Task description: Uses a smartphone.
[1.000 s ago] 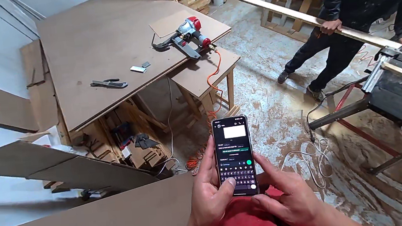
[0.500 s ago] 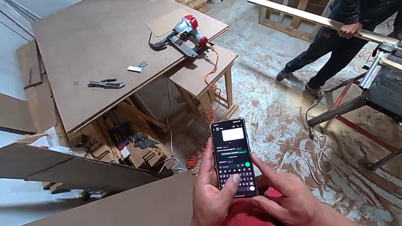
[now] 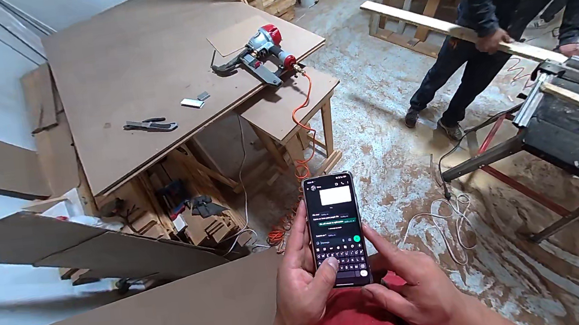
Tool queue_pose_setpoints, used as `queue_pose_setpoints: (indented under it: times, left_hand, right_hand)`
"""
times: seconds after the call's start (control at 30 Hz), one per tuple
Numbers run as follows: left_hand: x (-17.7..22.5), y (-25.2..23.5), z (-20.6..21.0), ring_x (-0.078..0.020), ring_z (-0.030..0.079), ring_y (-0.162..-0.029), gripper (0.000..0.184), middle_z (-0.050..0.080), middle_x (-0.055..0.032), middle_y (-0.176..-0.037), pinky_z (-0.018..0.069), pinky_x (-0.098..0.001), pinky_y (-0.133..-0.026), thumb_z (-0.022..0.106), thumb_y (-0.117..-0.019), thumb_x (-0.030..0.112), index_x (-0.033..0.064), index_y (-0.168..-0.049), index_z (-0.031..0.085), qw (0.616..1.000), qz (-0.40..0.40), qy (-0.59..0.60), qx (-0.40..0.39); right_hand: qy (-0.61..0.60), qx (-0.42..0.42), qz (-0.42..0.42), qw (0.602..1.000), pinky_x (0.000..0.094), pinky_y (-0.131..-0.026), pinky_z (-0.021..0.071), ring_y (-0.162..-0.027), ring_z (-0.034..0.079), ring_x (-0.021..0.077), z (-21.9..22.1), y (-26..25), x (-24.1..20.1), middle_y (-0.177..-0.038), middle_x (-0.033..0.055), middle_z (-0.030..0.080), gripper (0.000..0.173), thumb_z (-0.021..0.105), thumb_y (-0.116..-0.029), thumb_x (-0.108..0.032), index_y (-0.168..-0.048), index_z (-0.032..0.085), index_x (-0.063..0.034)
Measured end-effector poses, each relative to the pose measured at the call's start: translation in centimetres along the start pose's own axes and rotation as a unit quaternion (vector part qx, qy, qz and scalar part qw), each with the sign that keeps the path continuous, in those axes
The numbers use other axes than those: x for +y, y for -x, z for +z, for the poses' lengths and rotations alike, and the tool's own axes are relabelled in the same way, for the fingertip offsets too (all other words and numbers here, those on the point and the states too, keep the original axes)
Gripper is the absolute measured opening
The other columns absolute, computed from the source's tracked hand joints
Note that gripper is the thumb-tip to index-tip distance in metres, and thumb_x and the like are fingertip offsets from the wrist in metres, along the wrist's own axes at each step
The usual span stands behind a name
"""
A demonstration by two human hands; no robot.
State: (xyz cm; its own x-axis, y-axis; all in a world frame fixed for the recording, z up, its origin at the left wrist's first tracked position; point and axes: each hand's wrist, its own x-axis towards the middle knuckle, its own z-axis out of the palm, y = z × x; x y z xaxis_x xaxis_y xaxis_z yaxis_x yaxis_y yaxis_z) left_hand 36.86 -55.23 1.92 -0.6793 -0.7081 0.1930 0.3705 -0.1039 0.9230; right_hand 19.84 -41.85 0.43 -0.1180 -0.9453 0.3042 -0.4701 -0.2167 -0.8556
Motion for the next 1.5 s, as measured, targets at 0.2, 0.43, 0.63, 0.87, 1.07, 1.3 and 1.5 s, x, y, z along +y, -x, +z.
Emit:
queue_pose_setpoints:
  times: [0.2, 0.43, 0.63, 0.87, 1.07, 1.3, 1.5]
  left_hand:
    - [-0.2, -0.5, -0.2, -0.0366, 0.063, -0.125, 0.086, 0.049, -0.0258, -0.149, 0.0575, -0.0504, -0.101, 0.052, -0.0883, -0.005, 0.0062, -0.165, 0.015, 1.0, 0.007, 0.016, -0.013]
    - [-0.4, -0.9, -0.2, -0.0356, 0.066, -0.12, 0.077, 0.053, -0.0264, -0.145, 0.0588, -0.0489, -0.099, 0.049, -0.0924, -0.007, 0.0048, -0.164, 0.022, 0.999, 0.021, 0.019, 0.015]
    - [-0.1, -1.0, 0.6, -0.0315, 0.07, -0.113, 0.099, 0.059, -0.0211, -0.141, 0.0645, -0.0441, -0.091, 0.072, -0.0892, 0.006, 0.0082, -0.166, 0.009, 0.998, -0.017, -0.061, 0.026]
    - [-0.6, -1.2, 1.2, -0.0262, 0.072, -0.11, 0.111, 0.06, -0.0168, -0.139, 0.066, -0.0406, -0.089, 0.083, -0.0819, 0.018, 0.0087, -0.166, 0.011, 0.986, -0.012, -0.15, 0.075]
    - [-0.7, -1.4, 1.5, -0.0269, 0.073, -0.107, 0.096, 0.066, -0.0167, -0.132, 0.0662, -0.04, -0.088, 0.074, -0.0864, 0.007, 0.0054, -0.164, 0.018, 0.986, -0.001, -0.131, 0.103]
    - [-0.5, -1.6, 0.0, -0.0264, 0.068, -0.118, 0.114, 0.049, -0.0166, -0.152, 0.0641, -0.0425, -0.094, 0.077, -0.0809, 0.008, 0.015, -0.167, 0.003, 0.99, -0.028, -0.138, -0.006]
    - [-0.1, -1.6, -0.7, -0.0324, 0.067, -0.119, 0.101, 0.055, -0.0209, -0.146, 0.0613, -0.0466, -0.097, 0.066, -0.0867, 0.004, 0.0113, -0.167, 0.004, 0.997, -0.02, -0.058, -0.046]
  right_hand:
    - [0.002, 0.0, 0.007, 1.0, 0.0334, -0.086, 0.0645, -0.092, 0.074, 0.0086, -0.2, -0.2, 0.1, -0.106, 0.0, 0.078, 0.075, 0.069, -0.0993, -0.029, -0.161, 0.032, -0.0098]
    - [0.001, 0.002, 0.0, 1.0, 0.0337, -0.086, 0.0646, -0.092, 0.075, 0.0089, -0.1, -0.7, 0.2, -0.106, -0.0001, 0.078, 0.076, 0.07, -0.0987, -0.029, -0.161, 0.032, -0.0098]
    - [0.039, 0.013, -0.019, 0.999, 0.0355, -0.088, 0.0636, -0.093, 0.075, 0.0094, -0.1, -1.2, 0.3, -0.106, 0.0002, 0.078, 0.073, 0.069, -0.0991, -0.032, -0.159, 0.036, -0.0079]
    - [0.077, 0.017, -0.038, 0.996, 0.0356, -0.087, 0.0629, -0.091, 0.075, 0.0101, -0.3, -1.5, 0.6, -0.103, 0.0012, 0.078, 0.069, 0.069, -0.0993, -0.032, -0.157, 0.04, -0.007]
    - [0.071, 0.007, -0.04, 0.997, 0.0357, -0.087, 0.0627, -0.092, 0.074, 0.0101, -0.5, -1.7, 0.6, -0.105, 0.0009, 0.078, 0.069, 0.068, -0.0998, -0.033, -0.157, 0.039, -0.007]
    - [0.029, 0.012, -0.015, 0.999, 0.0332, -0.088, 0.0636, -0.093, 0.074, 0.0086, -0.9, -1.6, 0.9, -0.106, 0.0007, 0.078, 0.073, 0.07, -0.0983, -0.028, -0.159, 0.036, -0.0068]
    - [0.008, 0.005, -0.011, 1.0, 0.0332, -0.085, 0.0647, -0.091, 0.075, 0.0095, -0.9, -1.6, 1.0, -0.105, 0.0014, 0.078, 0.075, 0.07, -0.0984, -0.028, -0.16, 0.034, -0.0079]
